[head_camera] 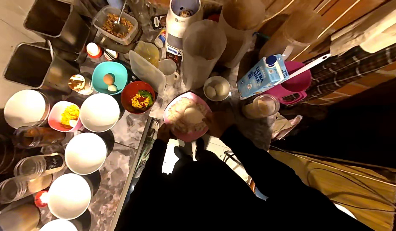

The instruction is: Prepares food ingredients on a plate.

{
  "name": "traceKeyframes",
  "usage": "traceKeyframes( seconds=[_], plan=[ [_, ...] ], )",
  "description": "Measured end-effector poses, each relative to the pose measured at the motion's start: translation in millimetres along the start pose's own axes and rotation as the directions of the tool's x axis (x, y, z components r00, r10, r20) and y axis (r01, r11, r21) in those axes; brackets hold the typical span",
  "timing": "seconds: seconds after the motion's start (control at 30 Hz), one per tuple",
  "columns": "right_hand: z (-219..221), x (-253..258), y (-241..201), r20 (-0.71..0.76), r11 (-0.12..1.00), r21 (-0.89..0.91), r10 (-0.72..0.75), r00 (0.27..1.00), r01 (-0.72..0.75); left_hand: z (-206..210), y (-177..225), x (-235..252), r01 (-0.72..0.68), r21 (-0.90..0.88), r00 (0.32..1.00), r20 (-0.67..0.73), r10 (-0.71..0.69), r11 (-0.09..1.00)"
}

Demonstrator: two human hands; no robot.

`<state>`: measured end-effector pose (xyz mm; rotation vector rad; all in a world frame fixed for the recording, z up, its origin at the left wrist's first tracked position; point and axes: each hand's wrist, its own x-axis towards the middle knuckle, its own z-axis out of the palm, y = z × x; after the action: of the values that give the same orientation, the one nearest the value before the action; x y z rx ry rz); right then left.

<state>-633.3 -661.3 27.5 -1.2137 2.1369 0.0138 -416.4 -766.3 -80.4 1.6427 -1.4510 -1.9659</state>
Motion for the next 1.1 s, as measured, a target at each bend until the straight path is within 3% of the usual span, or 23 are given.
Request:
traceKeyframes(
  seconds=[0.27, 0.4, 0.5, 0.63, 0.77, 0.9, 1.1],
  plan=[
    [-4.4, -7.4, 6.0, -0.015, 0.998, -0.032, 0.050, 0.999, -0.051, 0.1, -2.6, 1.3, 0.001, -0.001, 1.000, -0.002, -0.001, 1.000],
    [19.5, -12.3, 13.5, 0.006, 0.996, 0.018, 0.086, 0.996, -0.086, 2.7, -1.5, -1.9, -0.004, 0.010, 1.000, 0.000, 0.004, 1.000],
    [18.6, -24.7, 3.4, -0.064, 0.998, 0.027, 0.056, 0.996, -0.054, 0.3, -8.4, 2.4, -0.041, -0.006, 0.999, -0.009, 0.041, 0.999],
    [31.2, -29.4, -4.1, 0.077, 1.000, -0.006, 0.013, 0.997, -0.012, 2.9, -6.0, 0.9, -0.012, 0.005, 1.000, -0.007, 0.012, 1.000],
    [13.2, -43.9, 4.5, 0.000, 0.996, 0.032, 0.085, 0.996, -0.085, 1.7, 0.0, -5.8, -0.002, 0.002, 1.000, -0.019, 0.002, 1.000],
    [12.7, -31.6, 22.0, 0.021, 0.992, 0.061, 0.106, 0.994, -0.108, 2.5, 0.3, -3.0, -0.006, 0.017, 1.000, -0.008, 0.006, 1.000],
    [-17.6, 4.8, 0.6, 0.057, 0.988, 0.034, 0.151, 0.987, -0.153, 2.2, -4.5, 0.1, 0.008, 0.031, 1.000, -0.022, -0.008, 0.999]
  ],
)
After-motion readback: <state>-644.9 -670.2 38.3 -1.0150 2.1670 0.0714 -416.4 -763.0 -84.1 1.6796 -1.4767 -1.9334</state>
